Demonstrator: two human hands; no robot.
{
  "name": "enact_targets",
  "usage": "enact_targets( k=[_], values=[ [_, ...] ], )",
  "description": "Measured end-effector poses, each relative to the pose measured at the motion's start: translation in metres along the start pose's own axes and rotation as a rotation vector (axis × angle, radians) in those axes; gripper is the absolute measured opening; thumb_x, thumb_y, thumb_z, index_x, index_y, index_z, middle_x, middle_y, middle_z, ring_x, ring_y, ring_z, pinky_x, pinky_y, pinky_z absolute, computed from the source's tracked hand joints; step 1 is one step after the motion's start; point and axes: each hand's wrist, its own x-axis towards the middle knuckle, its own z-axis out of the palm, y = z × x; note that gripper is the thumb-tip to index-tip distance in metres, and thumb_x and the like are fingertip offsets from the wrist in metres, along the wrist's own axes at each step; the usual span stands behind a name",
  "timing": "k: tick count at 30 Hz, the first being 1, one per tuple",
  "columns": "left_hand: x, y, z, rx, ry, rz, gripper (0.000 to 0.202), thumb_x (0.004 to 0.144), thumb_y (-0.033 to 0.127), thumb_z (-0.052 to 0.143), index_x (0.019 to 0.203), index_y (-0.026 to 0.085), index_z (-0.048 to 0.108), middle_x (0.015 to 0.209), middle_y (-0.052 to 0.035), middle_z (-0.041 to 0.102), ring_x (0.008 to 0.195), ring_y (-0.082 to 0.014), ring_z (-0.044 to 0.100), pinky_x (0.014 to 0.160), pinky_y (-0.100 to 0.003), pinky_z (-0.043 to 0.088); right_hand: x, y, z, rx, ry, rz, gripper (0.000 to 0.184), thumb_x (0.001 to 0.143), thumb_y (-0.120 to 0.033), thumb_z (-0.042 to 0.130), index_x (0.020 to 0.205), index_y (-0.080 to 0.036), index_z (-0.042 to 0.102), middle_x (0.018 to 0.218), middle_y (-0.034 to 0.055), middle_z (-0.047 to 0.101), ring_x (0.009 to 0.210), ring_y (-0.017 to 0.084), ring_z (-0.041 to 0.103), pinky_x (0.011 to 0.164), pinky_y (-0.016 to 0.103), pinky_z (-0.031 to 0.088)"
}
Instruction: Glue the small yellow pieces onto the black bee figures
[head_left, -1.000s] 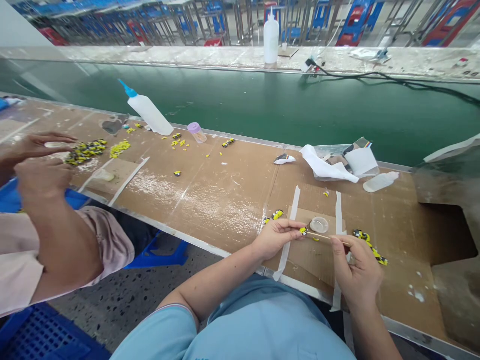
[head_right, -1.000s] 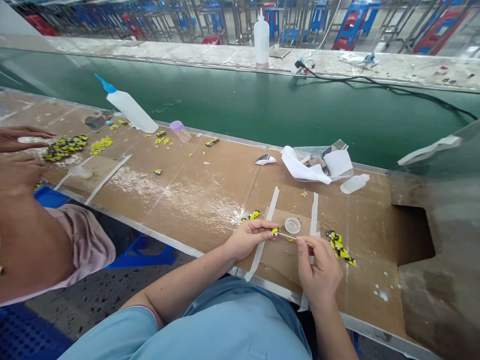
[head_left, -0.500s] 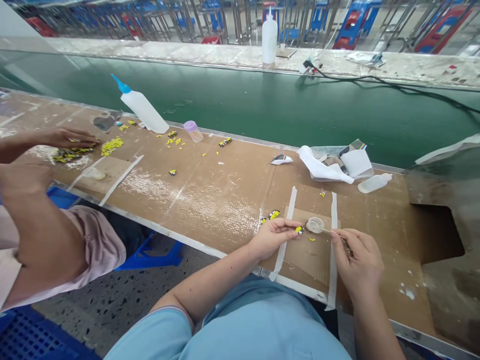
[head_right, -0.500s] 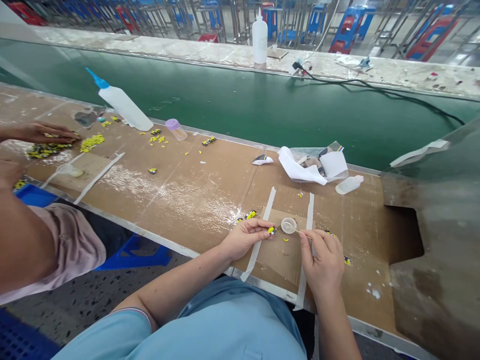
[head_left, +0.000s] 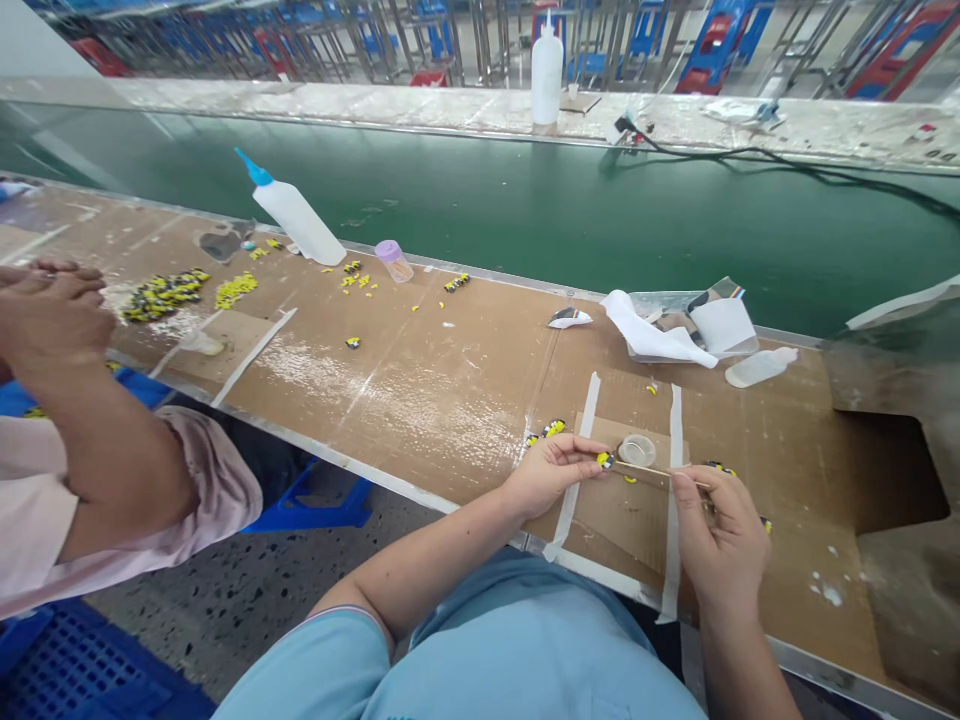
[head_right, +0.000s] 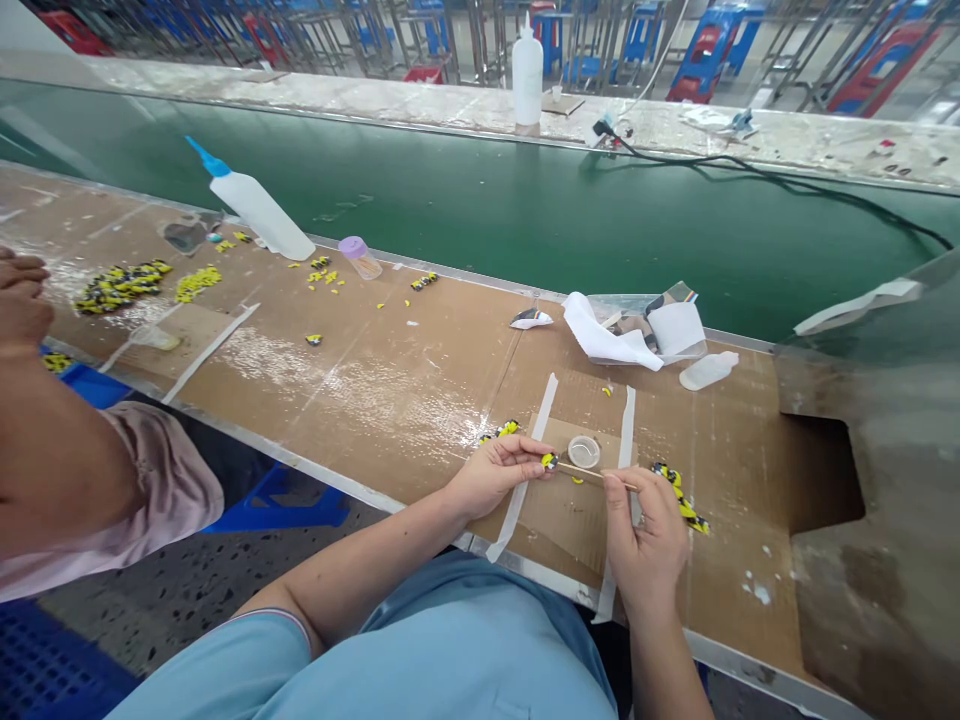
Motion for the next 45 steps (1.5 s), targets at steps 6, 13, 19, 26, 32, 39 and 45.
enact_targets(
  k=[6, 13, 19, 26, 32, 39, 45],
  values=[
    [0.000, 0.001, 0.001, -0.027, -0.006, -0.007, 0.042, 0.047, 0.032, 0.087, 0.080, 0.013, 0.070, 0.076, -0.0031, 0.071, 0.071, -0.0122, 0.065, 0.084, -0.033, 0.050, -0.003, 0.002, 0.006, -0.006, -0.028, -0.002, 0.020, 0.089, -0.032, 0.052, 0.076, -0.020, 0.062, 0.075, 0.0028, 0.064, 0.071, 0.016, 0.058, 0.069, 0.029, 0.043],
    [0.000, 0.001, 0.001, -0.019, -0.001, -0.010, 0.044, 0.046, 0.034, 0.087, 0.079, 0.012, 0.069, 0.074, -0.0032, 0.071, 0.069, -0.0119, 0.065, 0.082, -0.031, 0.050, -0.003, 0.002, 0.006, -0.011, -0.014, -0.030, 0.018, 0.089, -0.030, 0.052, 0.077, -0.020, 0.062, 0.075, 0.0025, 0.064, 0.071, 0.016, 0.058, 0.068, 0.029, 0.044],
    [0.000, 0.000, 0.000, -0.004, -0.007, -0.010, 0.044, 0.047, 0.035, 0.087, 0.080, 0.012, 0.068, 0.075, -0.0038, 0.071, 0.070, -0.0138, 0.067, 0.083, -0.033, 0.051, -0.004, 0.002, 0.004, -0.011, -0.012, -0.002, 0.020, 0.089, -0.032, 0.052, 0.076, -0.020, 0.062, 0.074, 0.0031, 0.064, 0.070, 0.016, 0.058, 0.067, 0.030, 0.044],
    [-0.001, 0.004, 0.002, -0.024, -0.035, -0.031, 0.045, 0.047, 0.034, 0.087, 0.079, 0.012, 0.067, 0.074, -0.0037, 0.071, 0.069, -0.0137, 0.067, 0.083, -0.034, 0.052, -0.004, 0.002, 0.005, -0.032, -0.018, -0.012, 0.019, 0.089, -0.031, 0.052, 0.076, -0.020, 0.061, 0.074, 0.0025, 0.064, 0.070, 0.016, 0.058, 0.067, 0.029, 0.043],
    [-0.002, 0.005, 0.002, -0.023, -0.050, -0.035, 0.044, 0.049, 0.035, 0.087, 0.080, 0.012, 0.065, 0.074, -0.0044, 0.071, 0.072, -0.0159, 0.068, 0.085, -0.037, 0.052, -0.005, 0.003, 0.006, -0.031, -0.010, -0.021, 0.017, 0.088, -0.028, 0.052, 0.077, -0.020, 0.061, 0.075, 0.0023, 0.064, 0.071, 0.015, 0.058, 0.067, 0.028, 0.044],
    [-0.002, 0.004, 0.002, -0.015, -0.055, -0.031, 0.044, 0.049, 0.035, 0.086, 0.080, 0.012, 0.065, 0.075, -0.0046, 0.071, 0.076, -0.0175, 0.069, 0.086, -0.038, 0.051, -0.002, 0.001, 0.003, 0.003, -0.009, -0.006, 0.018, 0.088, -0.029, 0.053, 0.075, -0.020, 0.061, 0.073, 0.0022, 0.064, 0.070, 0.016, 0.058, 0.066, 0.029, 0.043],
    [-0.001, 0.002, 0.002, -0.008, -0.063, -0.022, 0.044, 0.050, 0.037, 0.086, 0.080, 0.012, 0.065, 0.074, -0.0040, 0.070, 0.076, -0.0171, 0.068, 0.086, -0.038, 0.051, 0.008, 0.008, -0.003, -0.105, 0.059, -0.010, 0.023, 0.089, -0.033, 0.052, 0.074, -0.019, 0.062, 0.072, 0.0028, 0.064, 0.069, 0.015, 0.058, 0.066, 0.028, 0.042]
  ],
)
